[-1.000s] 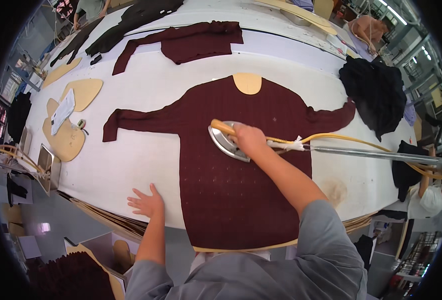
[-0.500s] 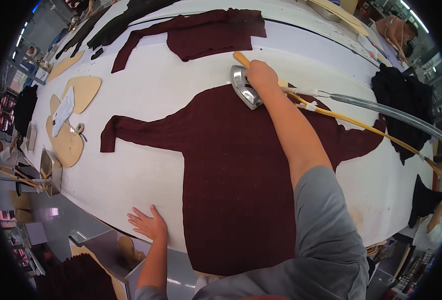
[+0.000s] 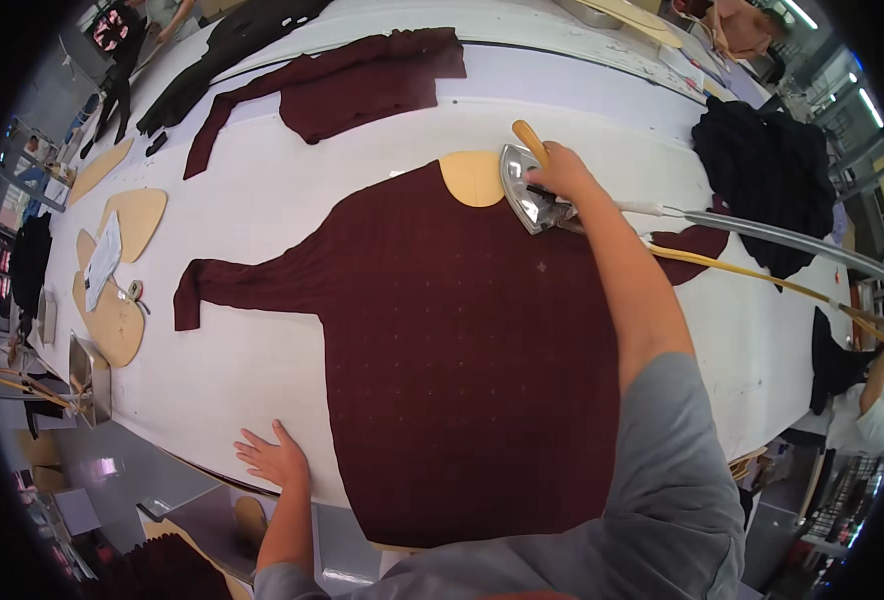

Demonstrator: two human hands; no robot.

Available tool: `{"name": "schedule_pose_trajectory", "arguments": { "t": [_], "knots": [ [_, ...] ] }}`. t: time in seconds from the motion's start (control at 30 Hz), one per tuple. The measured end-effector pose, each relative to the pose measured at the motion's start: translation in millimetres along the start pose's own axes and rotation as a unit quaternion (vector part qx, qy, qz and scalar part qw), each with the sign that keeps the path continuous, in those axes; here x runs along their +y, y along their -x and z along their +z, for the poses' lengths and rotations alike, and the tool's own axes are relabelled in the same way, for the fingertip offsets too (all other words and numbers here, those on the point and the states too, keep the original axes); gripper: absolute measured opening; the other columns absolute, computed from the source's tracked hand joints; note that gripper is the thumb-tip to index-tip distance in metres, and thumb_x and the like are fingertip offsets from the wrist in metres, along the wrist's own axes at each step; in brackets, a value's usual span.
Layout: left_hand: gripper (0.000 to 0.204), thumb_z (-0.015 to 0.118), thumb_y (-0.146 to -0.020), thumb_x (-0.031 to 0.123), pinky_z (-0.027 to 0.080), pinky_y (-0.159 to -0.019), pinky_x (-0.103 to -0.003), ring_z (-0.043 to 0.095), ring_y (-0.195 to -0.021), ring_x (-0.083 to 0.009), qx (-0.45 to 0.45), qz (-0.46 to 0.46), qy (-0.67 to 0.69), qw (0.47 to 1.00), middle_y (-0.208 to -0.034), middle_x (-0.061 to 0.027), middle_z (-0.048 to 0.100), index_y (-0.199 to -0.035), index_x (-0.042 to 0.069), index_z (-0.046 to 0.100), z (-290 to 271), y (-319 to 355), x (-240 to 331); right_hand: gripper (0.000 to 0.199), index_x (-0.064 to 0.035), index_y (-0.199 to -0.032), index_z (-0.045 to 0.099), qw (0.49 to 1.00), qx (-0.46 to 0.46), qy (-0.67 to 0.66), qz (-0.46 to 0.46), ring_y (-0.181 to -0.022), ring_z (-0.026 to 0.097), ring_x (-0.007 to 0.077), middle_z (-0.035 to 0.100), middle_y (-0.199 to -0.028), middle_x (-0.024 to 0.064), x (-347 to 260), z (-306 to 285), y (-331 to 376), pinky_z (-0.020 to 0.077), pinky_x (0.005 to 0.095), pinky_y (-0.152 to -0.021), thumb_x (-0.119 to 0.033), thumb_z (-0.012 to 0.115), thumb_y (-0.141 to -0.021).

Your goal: Ironing a maroon sweater on a pressing table in a factory.

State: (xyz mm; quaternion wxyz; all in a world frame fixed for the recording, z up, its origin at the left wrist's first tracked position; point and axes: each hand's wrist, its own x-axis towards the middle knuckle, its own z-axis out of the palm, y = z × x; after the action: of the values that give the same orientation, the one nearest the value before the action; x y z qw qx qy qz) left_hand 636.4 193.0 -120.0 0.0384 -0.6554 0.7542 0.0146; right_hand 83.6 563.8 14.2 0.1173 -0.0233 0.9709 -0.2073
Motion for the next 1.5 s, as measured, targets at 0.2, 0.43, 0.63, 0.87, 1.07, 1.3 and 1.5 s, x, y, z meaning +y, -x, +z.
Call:
{"name": "schedule_pose_trajectory", "arguments": {
  "t": [0.2, 0.43, 0.63, 0.87, 1.07, 1.3, 1.5],
  "knots": [
    [0.081, 0.05, -0.103, 0.058, 0.014, -0.127, -0.056, 0.019, -0.157, -0.0437, 0.023, -0.02, 0.031, 0.999, -0.168, -0.025, 0.023, -0.161, 0.003, 0.032, -2.2, -4.3, -9.0, 0.031, -0.0076, -0.103, 0.056, 0.963, 0.131, 0.212, -0.099, -0.079, 0.069, 0.036, 0.069, -0.088, 0.0119, 120.1, -33.4, 174.3, 0.0529, 0.0451, -0.07, -0.024, 0.074, -0.086],
    [0.046, 0.06, -0.099, 0.01, 0.037, -0.117, -0.044, 0.049, -0.138, -0.0363, 0.102, 0.452, 0.369, 0.805, -0.145, -0.0191, 0.056, -0.143, -0.001, 0.054, -42.6, -18.9, 199.4, 0.045, -0.0033, -0.117, 0.064, 0.97, 0.11, 0.212, -0.043, -0.098, 0.066, 0.0312, 0.067, -0.115, 0.0171, 208.7, -46.1, 221.5, 0.0536, 0.0415, -0.083, -0.013, 0.083, -0.078],
    [0.06, 0.055, -0.104, 0.033, 0.026, -0.125, -0.049, 0.031, -0.156, -0.0272, 0.09, 0.731, 0.064, 0.673, -0.167, -0.0092, 0.036, -0.157, 0.009, 0.042, -45.2, 41.9, 398.3, 0.065, -0.0022, -0.148, 0.049, 0.935, 0.196, 0.13, -0.264, -0.14, 0.052, 0.0332, 0.054, -0.153, 0.0132, 57.1, 66.2, 104.5, 0.0414, 0.044, -0.115, -0.039, 0.067, -0.098],
    [0.046, 0.052, -0.105, 0.037, 0.03, -0.121, -0.048, 0.051, -0.138, -0.0275, 0.086, 0.735, 0.012, 0.672, -0.15, -0.0094, 0.056, -0.141, 0.009, 0.061, -41.2, 30.5, 420.8, 0.048, -0.0034, -0.139, 0.06, 0.915, 0.188, 0.209, -0.288, -0.135, 0.057, 0.0313, 0.062, -0.145, 0.011, 62.5, 100.7, 57.6, 0.0384, 0.0457, -0.117, -0.035, 0.058, -0.104],
    [0.038, 0.051, -0.104, 0.038, 0.048, -0.095, -0.039, 0.07, -0.099, -0.025, 0.061, 0.571, 0.18, 0.799, -0.106, -0.0031, 0.077, -0.11, 0.014, 0.081, -58.1, 8.8, 507.8, 0.023, -0.0073, -0.113, 0.077, 0.957, 0.204, -0.023, -0.206, -0.101, 0.068, 0.0327, 0.075, -0.111, 0.0099, 37.8, 84.8, -28.3, 0.054, 0.0418, -0.095, -0.014, 0.063, -0.096],
    [0.037, 0.057, -0.098, 0.039, 0.049, -0.091, -0.036, 0.07, -0.099, -0.0251, -0.233, 0.421, 0.168, 0.86, -0.113, -0.0021, 0.078, -0.116, 0.017, 0.08, -63.0, 14.2, 552.3, 0.023, -0.0097, -0.107, 0.08, 0.99, 0.113, -0.006, -0.089, -0.102, 0.069, 0.0323, 0.074, -0.119, 0.0064, 16.6, 88.7, -62.4, 0.053, 0.0429, -0.095, -0.019, 0.06, -0.099],
    [0.043, 0.048, -0.106, 0.04, 0.045, -0.107, -0.045, 0.064, -0.124, -0.026, -0.061, 0.599, 0.162, 0.782, -0.14, -0.0068, 0.067, -0.133, 0.017, 0.072, -43.9, 7.8, 502.7, 0.04, -0.0103, -0.138, 0.065, 0.943, 0.198, 0.126, -0.237, -0.127, 0.062, 0.0314, 0.065, -0.142, 0.0066, 42.0, 98.2, -20.3, 0.0437, 0.0454, -0.113, -0.027, 0.059, -0.102]
  ]
}}
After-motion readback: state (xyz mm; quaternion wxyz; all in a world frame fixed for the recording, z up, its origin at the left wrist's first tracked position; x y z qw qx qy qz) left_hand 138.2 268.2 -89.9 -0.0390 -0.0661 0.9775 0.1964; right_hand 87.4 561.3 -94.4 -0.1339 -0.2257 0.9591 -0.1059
